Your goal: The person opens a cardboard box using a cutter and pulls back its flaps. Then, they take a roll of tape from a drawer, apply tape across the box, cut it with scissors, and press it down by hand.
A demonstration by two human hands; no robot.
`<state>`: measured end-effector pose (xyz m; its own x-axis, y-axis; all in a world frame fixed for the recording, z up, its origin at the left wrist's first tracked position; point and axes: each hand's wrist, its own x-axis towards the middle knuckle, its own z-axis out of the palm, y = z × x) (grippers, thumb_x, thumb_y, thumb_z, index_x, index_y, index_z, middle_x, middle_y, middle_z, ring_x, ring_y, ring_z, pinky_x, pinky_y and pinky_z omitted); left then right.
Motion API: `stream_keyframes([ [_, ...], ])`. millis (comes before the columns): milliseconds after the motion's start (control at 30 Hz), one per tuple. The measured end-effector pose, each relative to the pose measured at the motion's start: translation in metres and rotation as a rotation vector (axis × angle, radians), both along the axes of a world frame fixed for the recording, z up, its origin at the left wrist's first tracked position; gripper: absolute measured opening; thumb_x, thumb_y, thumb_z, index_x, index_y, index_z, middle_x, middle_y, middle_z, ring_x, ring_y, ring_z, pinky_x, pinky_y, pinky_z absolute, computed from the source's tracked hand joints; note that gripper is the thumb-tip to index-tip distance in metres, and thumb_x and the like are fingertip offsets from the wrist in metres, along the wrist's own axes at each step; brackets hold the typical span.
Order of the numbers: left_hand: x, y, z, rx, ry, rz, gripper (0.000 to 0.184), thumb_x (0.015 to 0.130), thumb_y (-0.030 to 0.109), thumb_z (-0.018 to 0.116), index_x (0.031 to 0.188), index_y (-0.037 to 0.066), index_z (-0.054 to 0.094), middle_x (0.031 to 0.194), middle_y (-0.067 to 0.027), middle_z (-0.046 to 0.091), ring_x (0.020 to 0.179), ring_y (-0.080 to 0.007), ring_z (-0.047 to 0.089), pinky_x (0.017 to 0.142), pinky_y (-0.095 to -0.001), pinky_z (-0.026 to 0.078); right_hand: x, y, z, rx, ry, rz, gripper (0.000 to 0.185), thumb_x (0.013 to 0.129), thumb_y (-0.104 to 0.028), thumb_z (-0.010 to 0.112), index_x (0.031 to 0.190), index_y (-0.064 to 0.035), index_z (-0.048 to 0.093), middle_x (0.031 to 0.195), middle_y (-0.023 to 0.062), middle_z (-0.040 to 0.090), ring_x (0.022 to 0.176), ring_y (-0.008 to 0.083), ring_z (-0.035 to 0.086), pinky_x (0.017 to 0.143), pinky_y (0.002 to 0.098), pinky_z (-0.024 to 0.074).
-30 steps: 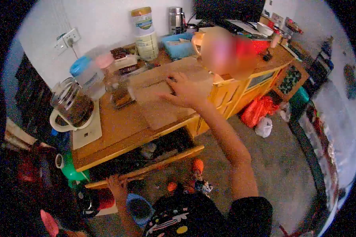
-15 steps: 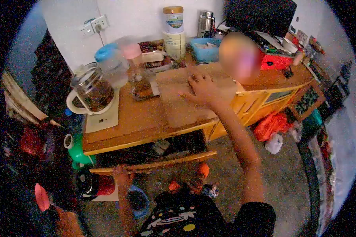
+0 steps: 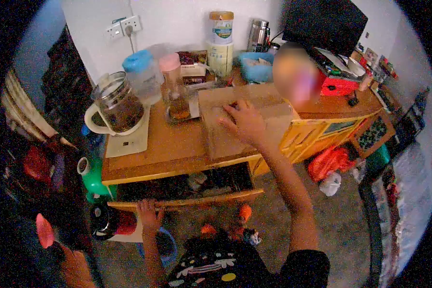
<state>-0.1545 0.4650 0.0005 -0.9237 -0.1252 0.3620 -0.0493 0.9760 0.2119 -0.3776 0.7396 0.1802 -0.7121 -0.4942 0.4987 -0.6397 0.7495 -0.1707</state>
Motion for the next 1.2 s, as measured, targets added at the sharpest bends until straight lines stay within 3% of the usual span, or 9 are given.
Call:
stream_keyframes([
  [167,0.004,0.002,0.006,0.026,-0.015,0.029,0.041,0.071,0.027,0.051,0.102,0.000,0.042,0.096,-0.0180,0.043,0.096,-0.0321,0.038,0.093,-0.0427,0.017,0.006,0.002,0.011,-0.270,-0.242,-0.081,0.038,0.080,-0.034,0.037,0.100,-0.0041,0.050,0.096,0.0106,0.047,0.092,0.0236,0.043,0.082,0.0324,0.0318],
  [233,0.003,0.000,0.028,0.469,-0.045,-0.065,0.048,0.073,0.029,0.050,0.109,0.000,0.038,0.108,-0.0187,0.039,0.102,-0.0302,0.037,0.093,-0.0397,0.018,0.000,0.020,0.012,-0.534,-0.143,-0.068,0.039,0.082,-0.034,0.033,0.101,-0.0038,0.048,0.096,0.0094,0.049,0.091,0.0207,0.045,0.082,0.0319,0.0320],
  [300,0.006,0.008,0.096,1.031,0.319,-0.246,0.052,0.075,0.036,0.046,0.112,0.001,0.038,0.113,-0.0175,0.038,0.104,-0.0272,0.037,0.091,-0.0386,0.021,-0.001,0.041,0.028,-0.909,-0.086,-0.059,0.044,0.083,-0.035,0.028,0.105,0.0000,0.043,0.092,0.0106,0.051,0.088,0.0196,0.047,0.080,0.0308,0.0345],
  [433,0.026,0.024,0.245,0.781,0.698,-0.553,0.046,0.079,0.041,0.035,0.086,-0.001,0.052,0.087,-0.0153,0.054,0.085,-0.0261,0.050,0.075,-0.0382,0.039,0.049,0.039,0.089,-1.368,0.214,0.410,0.042,0.082,-0.031,0.027,0.105,0.0010,0.042,0.087,0.0149,0.052,0.081,0.0231,0.050,0.079,0.0331,0.0369],
  [500,0.030,0.008,0.287,0.820,0.000,-1.500,0.031,0.075,0.034,0.045,0.080,0.005,0.055,0.085,-0.0111,0.056,0.078,-0.0255,0.054,0.069,-0.0371,0.043,0.061,0.049,0.088,-1.347,0.609,0.344,0.036,0.081,-0.025,0.027,0.104,-0.0015,0.041,0.077,0.0141,0.053,0.076,0.0240,0.051,0.074,0.0354,0.0402],
  [533,0.029,0.012,0.293,0.743,-0.076,-1.610,0.031,0.074,0.034,0.045,0.080,0.006,0.055,0.085,-0.0110,0.056,0.078,-0.0254,0.054,0.069,-0.0370,0.043,0.064,0.055,0.085,-1.346,0.594,0.341,0.036,0.081,-0.025,0.027,0.104,-0.0015,0.041,0.077,0.0141,0.053,0.076,0.0240,0.051,0.074,0.0354,0.0402],
  [733,0.043,0.043,0.290,0.565,0.070,-1.494,0.028,0.073,0.031,0.046,0.079,0.006,0.056,0.083,-0.0102,0.056,0.076,-0.0248,0.054,0.068,-0.0369,0.043,0.078,0.085,0.080,-1.389,0.584,0.532,0.029,0.079,-0.021,0.030,0.095,-0.0006,0.043,0.071,0.0130,0.053,0.067,0.0239,0.051,0.070,0.0371,0.0418],
  [1067,0.046,0.051,0.282,0.520,0.131,-1.429,0.023,0.070,0.027,0.048,0.078,0.007,0.056,0.081,-0.0090,0.056,0.073,-0.0239,0.054,0.065,-0.0367,0.043,0.082,0.127,0.060,-1.520,0.379,0.471,0.027,0.079,-0.023,0.033,0.093,-0.0045,0.047,0.078,0.0095,0.053,0.070,0.0211,0.051,0.058,0.0294,0.0430],
  [1200,0.056,0.052,0.280,0.529,0.162,-1.387,0.022,0.069,0.026,0.049,0.077,0.007,0.056,0.080,-0.0085,0.056,0.072,-0.0235,0.055,0.065,-0.0366,0.043,0.083,0.115,0.051,-1.435,0.595,0.247,0.027,0.078,-0.024,0.036,0.095,-0.0071,0.047,0.072,0.0074,0.052,0.068,0.0208,0.050,0.057,0.0280,0.0415],
])
